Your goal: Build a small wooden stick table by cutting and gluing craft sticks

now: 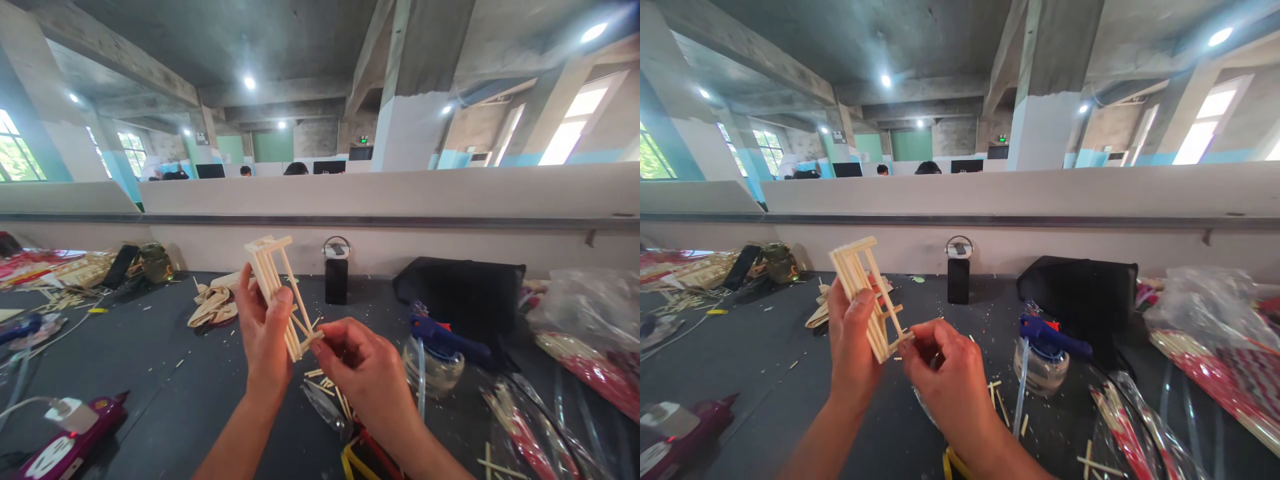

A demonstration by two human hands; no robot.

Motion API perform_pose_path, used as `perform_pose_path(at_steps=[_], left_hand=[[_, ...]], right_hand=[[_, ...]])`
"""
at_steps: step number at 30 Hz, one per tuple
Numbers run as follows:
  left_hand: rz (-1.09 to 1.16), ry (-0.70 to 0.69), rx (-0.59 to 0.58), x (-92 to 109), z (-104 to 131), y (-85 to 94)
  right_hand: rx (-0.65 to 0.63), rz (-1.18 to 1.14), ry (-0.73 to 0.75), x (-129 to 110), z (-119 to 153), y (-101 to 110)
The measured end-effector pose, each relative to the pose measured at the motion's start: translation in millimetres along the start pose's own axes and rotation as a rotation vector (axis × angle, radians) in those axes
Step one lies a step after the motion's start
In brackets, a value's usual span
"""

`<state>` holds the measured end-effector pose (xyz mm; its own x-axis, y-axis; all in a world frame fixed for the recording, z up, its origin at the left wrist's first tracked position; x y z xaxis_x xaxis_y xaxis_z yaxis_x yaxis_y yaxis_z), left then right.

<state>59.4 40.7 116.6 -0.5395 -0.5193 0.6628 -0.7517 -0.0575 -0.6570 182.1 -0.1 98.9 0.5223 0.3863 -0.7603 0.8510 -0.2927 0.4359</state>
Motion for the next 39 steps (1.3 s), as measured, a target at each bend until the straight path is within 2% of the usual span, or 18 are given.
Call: perform_pose_path(at_steps=[8, 16, 25, 32, 35, 39], left_hand=[[-0.04, -0.249, -0.059, 1.4, 5.5, 3.6], [-0.044, -0.405, -0.112, 5.5, 8.8, 0.7], [-0.057, -0.362, -0.085, 6.1, 9.6, 2.2], [0.037, -0.196, -0.089, 3.6, 6.7, 0.8], [0.058, -0.125, -0.025, 2.1, 4.3, 2.3], [0.099, 0.041, 0.062, -2.8, -0.1, 6.2]], right_hand=[[-0.012, -0.119, -0.179, 1.5, -3.4, -5.5], [-0.04, -0.22, -0.219, 4.7, 1.1, -8.0], [0.081, -0.03, -0.01, 2.5, 0.1, -5.0], [0.118, 0.119, 0.072, 2.8, -2.2, -1.8], [0.127, 0.136, 0.109, 3.4, -3.3, 0.6], [0.172, 0.191, 0.136, 3.3, -3.6, 6.8]])
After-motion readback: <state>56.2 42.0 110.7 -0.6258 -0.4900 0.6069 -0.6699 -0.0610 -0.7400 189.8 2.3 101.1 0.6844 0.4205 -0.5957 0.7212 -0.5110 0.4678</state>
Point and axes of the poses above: each hand's wrist, its own z-axis away from the middle knuckle, its own y-axis out of the back of the hand, x = y × z, the point moved 3 cm from there along -z, towards the middle knuckle, and after that the axes turned 14 degrees about z, right-handed, at the moved point
